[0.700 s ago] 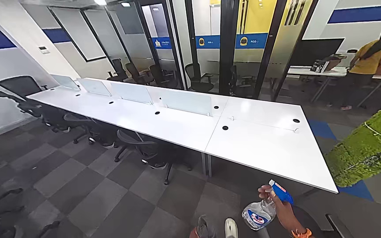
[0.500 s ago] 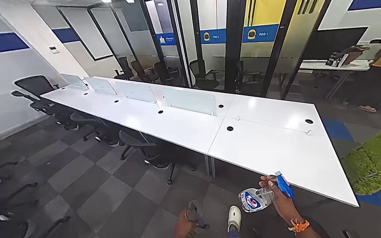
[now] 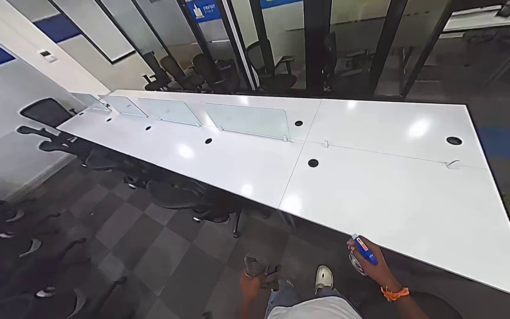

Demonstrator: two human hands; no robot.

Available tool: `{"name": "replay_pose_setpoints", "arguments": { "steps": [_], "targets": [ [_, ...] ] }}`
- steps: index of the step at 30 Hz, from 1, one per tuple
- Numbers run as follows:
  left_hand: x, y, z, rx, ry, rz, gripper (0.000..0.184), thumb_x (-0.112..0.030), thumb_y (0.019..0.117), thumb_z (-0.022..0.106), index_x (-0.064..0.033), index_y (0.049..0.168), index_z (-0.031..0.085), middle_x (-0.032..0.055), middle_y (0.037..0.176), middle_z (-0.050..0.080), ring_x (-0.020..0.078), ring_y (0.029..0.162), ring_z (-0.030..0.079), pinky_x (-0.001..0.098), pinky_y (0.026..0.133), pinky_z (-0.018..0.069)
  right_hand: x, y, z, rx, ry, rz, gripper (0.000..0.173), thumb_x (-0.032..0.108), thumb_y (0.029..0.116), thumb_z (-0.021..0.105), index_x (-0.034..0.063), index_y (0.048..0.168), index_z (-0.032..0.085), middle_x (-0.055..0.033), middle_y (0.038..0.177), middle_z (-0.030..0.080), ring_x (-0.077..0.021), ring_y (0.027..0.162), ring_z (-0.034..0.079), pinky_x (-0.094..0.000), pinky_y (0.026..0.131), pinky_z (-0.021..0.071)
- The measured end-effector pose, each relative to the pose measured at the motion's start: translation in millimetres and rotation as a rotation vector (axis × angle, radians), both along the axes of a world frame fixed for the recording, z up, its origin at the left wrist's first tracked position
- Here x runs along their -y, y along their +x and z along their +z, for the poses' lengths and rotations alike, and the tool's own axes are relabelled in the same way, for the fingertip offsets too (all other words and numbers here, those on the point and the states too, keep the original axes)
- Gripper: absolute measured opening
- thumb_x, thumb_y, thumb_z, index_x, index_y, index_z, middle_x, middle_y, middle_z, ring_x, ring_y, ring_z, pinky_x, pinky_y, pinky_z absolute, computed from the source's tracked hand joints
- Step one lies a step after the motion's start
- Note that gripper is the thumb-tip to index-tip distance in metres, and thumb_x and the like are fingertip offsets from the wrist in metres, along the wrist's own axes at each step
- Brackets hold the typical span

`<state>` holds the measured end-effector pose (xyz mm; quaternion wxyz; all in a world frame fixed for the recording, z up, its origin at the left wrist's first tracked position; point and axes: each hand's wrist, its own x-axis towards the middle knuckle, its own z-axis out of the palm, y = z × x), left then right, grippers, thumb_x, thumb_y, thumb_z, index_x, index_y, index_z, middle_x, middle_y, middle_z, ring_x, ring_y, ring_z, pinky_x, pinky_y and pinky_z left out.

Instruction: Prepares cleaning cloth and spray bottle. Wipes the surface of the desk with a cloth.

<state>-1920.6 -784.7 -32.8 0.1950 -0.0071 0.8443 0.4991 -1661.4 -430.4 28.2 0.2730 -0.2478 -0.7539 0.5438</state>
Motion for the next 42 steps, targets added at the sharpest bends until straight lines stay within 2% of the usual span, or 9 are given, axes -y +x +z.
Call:
{"name": "replay_pose_setpoints", "arguments": {
  "steps": [4, 8, 11, 13, 18, 28, 33, 39, 42],
  "targets": [
    [-54, -35, -9, -0.027, -0.149, -0.192, 0.073, -0.007, 0.0629, 0.090, 0.0041, 0.128, 0.060, 0.0232, 0.115, 0.069, 0.0334, 0.109, 0.068, 0.0537, 0.098, 0.0536, -9, -7, 0, -0.032, -0.102, 0.049, 0.019, 0.020, 0.0925, 0.065, 0.0051, 0.103, 0.070, -0.0013, 0.093, 0.073, -0.0069, 0.080, 0.069, -0.0243, 0.072, 0.0587],
    [-110, -89, -1, -0.119, -0.529, -0.817, 0.081, -0.025, 0.0746, 0.083, -0.0126, 0.148, 0.051, 0.0149, 0.136, 0.064, 0.0331, 0.124, 0.063, 0.0566, 0.104, 0.0505, -18, -24, -2, -0.104, -0.130, -0.086, 0.019, 0.021, 0.0926, 0.066, 0.0056, 0.102, 0.072, -0.0016, 0.095, 0.076, -0.0104, 0.087, 0.072, -0.0280, 0.082, 0.0608],
    [-150, -132, -17, -0.166, -0.583, -1.121, 0.090, -0.024, 0.0750, 0.085, -0.0160, 0.155, 0.044, 0.0038, 0.163, 0.039, 0.0262, 0.139, 0.052, 0.0505, 0.108, 0.0498, -28, -44, 4, -0.176, -0.151, -0.135, 0.024, 0.030, 0.0962, 0.064, 0.0081, 0.101, 0.072, -0.0021, 0.094, 0.074, -0.0134, 0.086, 0.071, -0.0302, 0.081, 0.0603],
    [-177, -157, -30, -0.176, -0.602, -1.222, 0.099, -0.024, 0.0738, 0.086, -0.0168, 0.159, 0.036, 0.0019, 0.171, 0.022, 0.0287, 0.137, 0.054, 0.0515, 0.101, 0.0542, -36, -65, 9, -0.127, -0.129, -0.111, 0.027, 0.034, 0.0985, 0.062, 0.0081, 0.101, 0.071, -0.0013, 0.092, 0.073, -0.0112, 0.084, 0.070, -0.0281, 0.078, 0.0594],
    [-223, -214, -51, -0.137, -0.675, -1.347, 0.105, -0.016, 0.0724, 0.084, -0.0132, 0.162, 0.029, 0.0040, 0.173, 0.013, 0.0347, 0.130, 0.059, 0.0557, 0.096, 0.0556, -40, -114, -13, 0.169, -0.068, -0.012, 0.027, 0.033, 0.0974, 0.065, 0.0089, 0.085, 0.067, 0.0000, 0.069, 0.060, -0.0086, 0.060, 0.056, -0.0287, 0.054, 0.0484],
    [-247, -270, -86, -0.117, -0.835, -1.551, 0.102, -0.017, 0.0716, 0.085, -0.0114, 0.159, 0.033, 0.0028, 0.173, 0.011, 0.0373, 0.123, 0.063, 0.0572, 0.089, 0.0580, -14, -114, -28, 0.210, -0.234, -0.172, 0.023, 0.030, 0.0962, 0.064, 0.0072, 0.094, 0.069, 0.0011, 0.075, 0.067, -0.0056, 0.063, 0.062, -0.0235, 0.059, 0.0538],
    [-246, -268, -97, -0.062, -0.893, -1.567, 0.099, -0.016, 0.0731, 0.084, -0.0099, 0.158, 0.034, 0.0053, 0.173, 0.006, 0.0385, 0.123, 0.063, 0.0578, 0.089, 0.0578, -14, -121, -25, 0.216, -0.230, -0.193, 0.024, 0.029, 0.0955, 0.065, 0.0076, 0.089, 0.070, 0.0020, 0.073, 0.066, -0.0040, 0.063, 0.062, -0.0223, 0.060, 0.0531],
    [-245, -260, -98, -0.053, -0.937, -1.533, 0.100, -0.018, 0.0749, 0.084, -0.0090, 0.159, 0.031, 0.0046, 0.173, 0.005, 0.0385, 0.121, 0.064, 0.0568, 0.088, 0.0584, -36, -117, -18, 0.336, -0.216, 0.008, 0.027, 0.032, 0.0952, 0.067, 0.0090, 0.081, 0.067, 0.0008, 0.067, 0.059, -0.0076, 0.059, 0.056, -0.0281, 0.056, 0.0475],
    [-241, -255, -91, 0.001, -0.950, -1.473, 0.103, -0.019, 0.0748, 0.085, -0.0096, 0.161, 0.028, 0.0055, 0.173, 0.005, 0.0404, 0.124, 0.062, 0.0594, 0.090, 0.0567, -57, -105, -18, 0.341, -0.239, -0.079, 0.024, 0.032, 0.0954, 0.066, 0.0082, 0.091, 0.071, 0.0013, 0.074, 0.065, -0.0060, 0.064, 0.061, -0.0272, 0.061, 0.0529]
  ]
}}
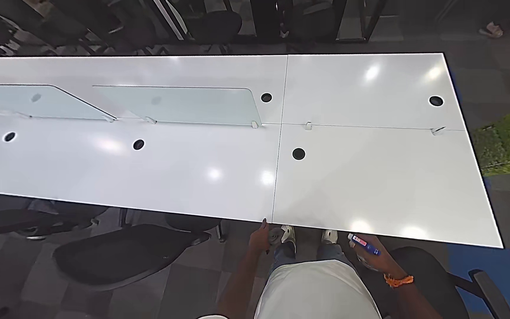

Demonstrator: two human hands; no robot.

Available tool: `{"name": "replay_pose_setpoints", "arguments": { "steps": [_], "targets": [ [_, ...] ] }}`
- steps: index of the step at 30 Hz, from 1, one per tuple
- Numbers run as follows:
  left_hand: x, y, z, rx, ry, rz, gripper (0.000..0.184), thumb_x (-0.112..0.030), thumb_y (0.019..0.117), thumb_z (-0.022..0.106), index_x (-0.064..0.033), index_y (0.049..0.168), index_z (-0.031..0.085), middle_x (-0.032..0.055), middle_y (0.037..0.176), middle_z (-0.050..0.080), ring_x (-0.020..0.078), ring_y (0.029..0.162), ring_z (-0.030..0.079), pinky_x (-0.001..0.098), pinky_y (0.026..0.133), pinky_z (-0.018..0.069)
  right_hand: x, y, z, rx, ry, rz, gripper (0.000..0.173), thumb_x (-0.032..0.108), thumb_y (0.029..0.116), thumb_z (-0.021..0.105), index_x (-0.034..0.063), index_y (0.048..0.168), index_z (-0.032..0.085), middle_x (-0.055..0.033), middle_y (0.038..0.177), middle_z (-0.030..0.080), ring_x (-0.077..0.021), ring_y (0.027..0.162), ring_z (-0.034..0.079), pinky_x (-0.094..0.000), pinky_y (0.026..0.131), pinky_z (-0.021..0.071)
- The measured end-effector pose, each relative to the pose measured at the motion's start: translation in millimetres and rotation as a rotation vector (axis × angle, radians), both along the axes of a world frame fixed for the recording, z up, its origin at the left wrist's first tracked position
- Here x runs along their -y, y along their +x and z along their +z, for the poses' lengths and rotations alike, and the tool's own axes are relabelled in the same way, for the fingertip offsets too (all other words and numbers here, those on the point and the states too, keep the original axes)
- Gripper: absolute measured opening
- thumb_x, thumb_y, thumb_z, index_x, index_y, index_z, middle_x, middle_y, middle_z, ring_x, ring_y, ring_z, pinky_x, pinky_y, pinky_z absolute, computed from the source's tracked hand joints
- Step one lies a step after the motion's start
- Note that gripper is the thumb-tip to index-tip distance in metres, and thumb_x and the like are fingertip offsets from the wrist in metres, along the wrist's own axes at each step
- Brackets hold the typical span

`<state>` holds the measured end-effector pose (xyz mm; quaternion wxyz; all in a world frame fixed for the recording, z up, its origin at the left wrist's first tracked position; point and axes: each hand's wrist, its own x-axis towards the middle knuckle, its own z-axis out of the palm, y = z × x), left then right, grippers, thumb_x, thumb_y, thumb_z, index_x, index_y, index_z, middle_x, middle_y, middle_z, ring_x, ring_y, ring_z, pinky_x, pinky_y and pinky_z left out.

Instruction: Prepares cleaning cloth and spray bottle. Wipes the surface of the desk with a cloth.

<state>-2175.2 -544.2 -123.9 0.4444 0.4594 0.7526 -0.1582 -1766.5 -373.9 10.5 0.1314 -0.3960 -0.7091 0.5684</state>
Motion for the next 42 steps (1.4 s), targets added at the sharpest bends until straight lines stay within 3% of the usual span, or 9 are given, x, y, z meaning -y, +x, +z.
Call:
{"name": "replay_pose_setpoints", "arguments": {
  "steps": [8, 13, 15, 19, 24, 28, 32, 35, 42],
  "targets": [
    [32, 54, 19, -0.057, 0.003, 0.213, 0.099, -0.024, 0.0751, 0.085, -0.0102, 0.159, 0.035, 0.0090, 0.171, 0.020, 0.0389, 0.133, 0.055, 0.0588, 0.098, 0.0533, -129, 2, 9, -0.265, 0.090, -0.430, 0.026, 0.020, 0.1009, 0.048, 0.0052, 0.090, 0.067, 0.0015, 0.075, 0.069, -0.0096, 0.066, 0.065, -0.0276, 0.065, 0.0573],
    [35, 109, 36, -0.095, 0.009, 0.302, 0.096, -0.029, 0.0742, 0.085, -0.0089, 0.156, 0.038, 0.0111, 0.169, 0.024, 0.0366, 0.136, 0.053, 0.0564, 0.100, 0.0533, -190, 5, 21, -0.382, 0.128, -0.434, 0.028, 0.020, 0.1013, 0.047, 0.0111, 0.080, 0.063, 0.0058, 0.066, 0.063, -0.0077, 0.061, 0.062, -0.0264, 0.063, 0.0560],
    [33, 127, 36, -0.099, 0.027, 0.344, 0.095, -0.025, 0.0741, 0.084, -0.0093, 0.156, 0.039, 0.0113, 0.168, 0.026, 0.0366, 0.137, 0.052, 0.0569, 0.101, 0.0529, -200, 17, 18, -0.397, 0.130, -0.336, 0.025, 0.019, 0.1008, 0.048, 0.0093, 0.085, 0.064, 0.0049, 0.071, 0.065, -0.0081, 0.065, 0.064, -0.0269, 0.067, 0.0573],
    [29, 158, 33, -0.100, 0.032, 0.394, 0.095, -0.022, 0.0738, 0.083, -0.0129, 0.157, 0.038, 0.0102, 0.168, 0.026, 0.0367, 0.134, 0.055, 0.0585, 0.099, 0.0535, -189, 59, -2, -0.345, 0.153, -0.029, 0.022, 0.021, 0.0982, 0.056, 0.0033, 0.094, 0.068, 0.0015, 0.084, 0.069, -0.0045, 0.074, 0.064, -0.0245, 0.072, 0.0555],
    [20, 180, 35, -0.083, 0.041, 0.412, 0.091, -0.021, 0.0729, 0.084, -0.0129, 0.154, 0.043, 0.0123, 0.166, 0.031, 0.0367, 0.133, 0.055, 0.0583, 0.098, 0.0544, -130, 132, -22, -0.183, 0.019, 0.043, 0.027, 0.032, 0.0949, 0.063, 0.0067, 0.087, 0.068, 0.0029, 0.070, 0.063, -0.0035, 0.062, 0.059, -0.0239, 0.058, 0.0516],
    [19, 183, 28, -0.090, 0.051, 0.403, 0.089, -0.021, 0.0723, 0.083, -0.0119, 0.152, 0.045, 0.0110, 0.165, 0.032, 0.0349, 0.132, 0.056, 0.0569, 0.098, 0.0549, -84, 192, -51, -0.003, -0.023, -0.017, 0.031, 0.039, 0.0930, 0.063, 0.0103, 0.082, 0.067, 0.0029, 0.064, 0.059, -0.0056, 0.056, 0.056, -0.0287, 0.054, 0.0489],
    [12, 187, 30, -0.085, 0.042, 0.411, 0.088, -0.021, 0.0732, 0.083, -0.0131, 0.153, 0.045, 0.0099, 0.166, 0.032, 0.0348, 0.134, 0.055, 0.0578, 0.099, 0.0537, -74, 224, -62, -0.048, -0.034, -0.197, 0.024, 0.028, 0.0926, 0.059, 0.0063, 0.089, 0.070, 0.0023, 0.073, 0.067, -0.0033, 0.063, 0.062, -0.0237, 0.061, 0.0538],
    [5, 191, 33, -0.084, 0.049, 0.392, 0.086, -0.022, 0.0744, 0.082, -0.0135, 0.152, 0.046, 0.0100, 0.165, 0.032, 0.0344, 0.134, 0.055, 0.0581, 0.099, 0.0534, -93, 221, -53, -0.211, -0.036, -0.306, 0.023, 0.025, 0.0958, 0.055, 0.0077, 0.092, 0.070, 0.0040, 0.079, 0.071, -0.0037, 0.069, 0.065, -0.0231, 0.067, 0.0571],
    [-11, 194, 42, -0.115, 0.121, 0.367, 0.077, -0.019, 0.0740, 0.082, -0.0126, 0.145, 0.054, 0.0106, 0.160, 0.041, 0.0330, 0.134, 0.055, 0.0556, 0.100, 0.0539, -154, 182, -9, -0.416, 0.055, -0.547, 0.027, 0.023, 0.0994, 0.045, 0.0144, 0.082, 0.064, 0.0059, 0.073, 0.067, -0.0095, 0.070, 0.067, -0.0293, 0.072, 0.0593]
  ]
}}
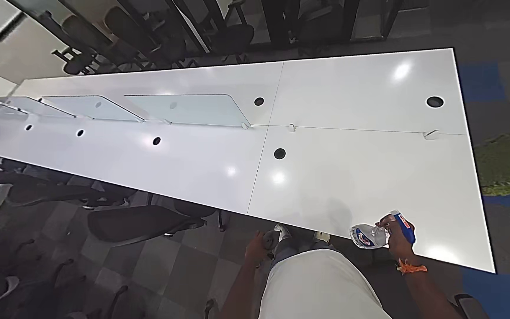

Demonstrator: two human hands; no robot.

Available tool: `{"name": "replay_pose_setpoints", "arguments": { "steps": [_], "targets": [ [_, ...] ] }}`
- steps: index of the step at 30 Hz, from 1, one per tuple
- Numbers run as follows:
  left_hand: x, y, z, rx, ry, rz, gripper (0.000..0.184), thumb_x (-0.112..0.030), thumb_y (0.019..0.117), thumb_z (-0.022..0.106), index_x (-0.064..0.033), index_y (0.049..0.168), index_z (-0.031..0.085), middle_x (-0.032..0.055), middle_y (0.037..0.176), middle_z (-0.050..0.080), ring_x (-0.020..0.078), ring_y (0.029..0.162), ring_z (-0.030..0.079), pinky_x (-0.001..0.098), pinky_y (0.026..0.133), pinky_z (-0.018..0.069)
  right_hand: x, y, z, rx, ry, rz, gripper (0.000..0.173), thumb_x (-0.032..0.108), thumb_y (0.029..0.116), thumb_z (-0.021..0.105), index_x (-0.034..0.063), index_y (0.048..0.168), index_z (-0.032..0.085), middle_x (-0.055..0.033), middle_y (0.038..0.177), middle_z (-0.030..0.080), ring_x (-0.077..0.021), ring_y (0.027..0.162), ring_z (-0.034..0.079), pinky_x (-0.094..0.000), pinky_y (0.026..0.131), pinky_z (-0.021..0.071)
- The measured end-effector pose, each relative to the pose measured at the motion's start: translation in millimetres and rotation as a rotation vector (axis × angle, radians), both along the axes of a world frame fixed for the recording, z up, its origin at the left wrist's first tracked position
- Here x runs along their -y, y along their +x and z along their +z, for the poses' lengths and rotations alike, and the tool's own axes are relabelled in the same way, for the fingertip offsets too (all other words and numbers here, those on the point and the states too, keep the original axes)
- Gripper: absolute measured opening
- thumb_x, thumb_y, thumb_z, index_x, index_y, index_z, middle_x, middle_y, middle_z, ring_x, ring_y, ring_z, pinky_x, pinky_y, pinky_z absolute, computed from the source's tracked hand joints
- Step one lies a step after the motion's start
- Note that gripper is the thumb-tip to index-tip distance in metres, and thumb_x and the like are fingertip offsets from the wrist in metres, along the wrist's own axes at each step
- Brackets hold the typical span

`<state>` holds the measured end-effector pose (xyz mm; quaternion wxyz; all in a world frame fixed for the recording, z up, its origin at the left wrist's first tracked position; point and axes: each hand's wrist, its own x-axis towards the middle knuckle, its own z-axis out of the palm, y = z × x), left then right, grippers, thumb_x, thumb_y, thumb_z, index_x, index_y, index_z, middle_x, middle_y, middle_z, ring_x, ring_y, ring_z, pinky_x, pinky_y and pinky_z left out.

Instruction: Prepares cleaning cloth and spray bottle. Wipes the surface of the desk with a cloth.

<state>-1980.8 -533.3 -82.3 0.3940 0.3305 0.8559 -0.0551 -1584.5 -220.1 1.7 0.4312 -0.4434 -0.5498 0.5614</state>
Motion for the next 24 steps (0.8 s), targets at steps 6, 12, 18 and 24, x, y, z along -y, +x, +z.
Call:
{"name": "replay_pose_setpoints", "arguments": {
  "steps": [6, 12, 18, 24],
  "targets": [
    [18, 3, -1, -0.010, 0.039, 0.083, 0.074, -0.020, 0.0727, 0.083, -0.0122, 0.142, 0.057, 0.0113, 0.153, 0.049, 0.0326, 0.129, 0.059, 0.0562, 0.098, 0.0547, -3, 19, -10, 0.020, -0.011, 0.043, 0.024, 0.024, 0.0994, 0.048, 0.0098, 0.091, 0.065, 0.0037, 0.080, 0.068, -0.0095, 0.074, 0.066, -0.0276, 0.072, 0.0586],
    [43, 10, -9, -0.022, -0.085, 0.141, 0.076, -0.021, 0.0721, 0.083, -0.0128, 0.142, 0.056, 0.0122, 0.151, 0.050, 0.0345, 0.125, 0.061, 0.0579, 0.096, 0.0551, 52, 60, -35, 0.436, 0.038, 0.323, 0.029, 0.032, 0.0909, 0.061, 0.0045, 0.086, 0.069, 0.0000, 0.072, 0.064, -0.0060, 0.064, 0.061, -0.0283, 0.062, 0.0535],
    [37, 10, -7, -0.016, -0.099, 0.154, 0.077, -0.021, 0.0730, 0.083, -0.0144, 0.144, 0.055, 0.0110, 0.151, 0.051, 0.0345, 0.124, 0.062, 0.0594, 0.094, 0.0557, 65, 92, -44, 0.423, 0.007, 0.197, 0.030, 0.031, 0.0913, 0.062, 0.0022, 0.090, 0.070, -0.0005, 0.074, 0.067, -0.0038, 0.065, 0.062, -0.0253, 0.063, 0.0546],
    [2, 9, 9, -0.023, -0.035, 0.139, 0.071, -0.020, 0.0736, 0.083, -0.0137, 0.140, 0.058, 0.0134, 0.144, 0.057, 0.0348, 0.122, 0.063, 0.0587, 0.096, 0.0549, -9, 112, -17, 0.233, 0.087, -0.193, 0.033, 0.026, 0.1015, 0.050, -0.0019, 0.104, 0.068, -0.0020, 0.089, 0.070, -0.0062, 0.078, 0.067, -0.0256, 0.078, 0.0585]
  ]
}}
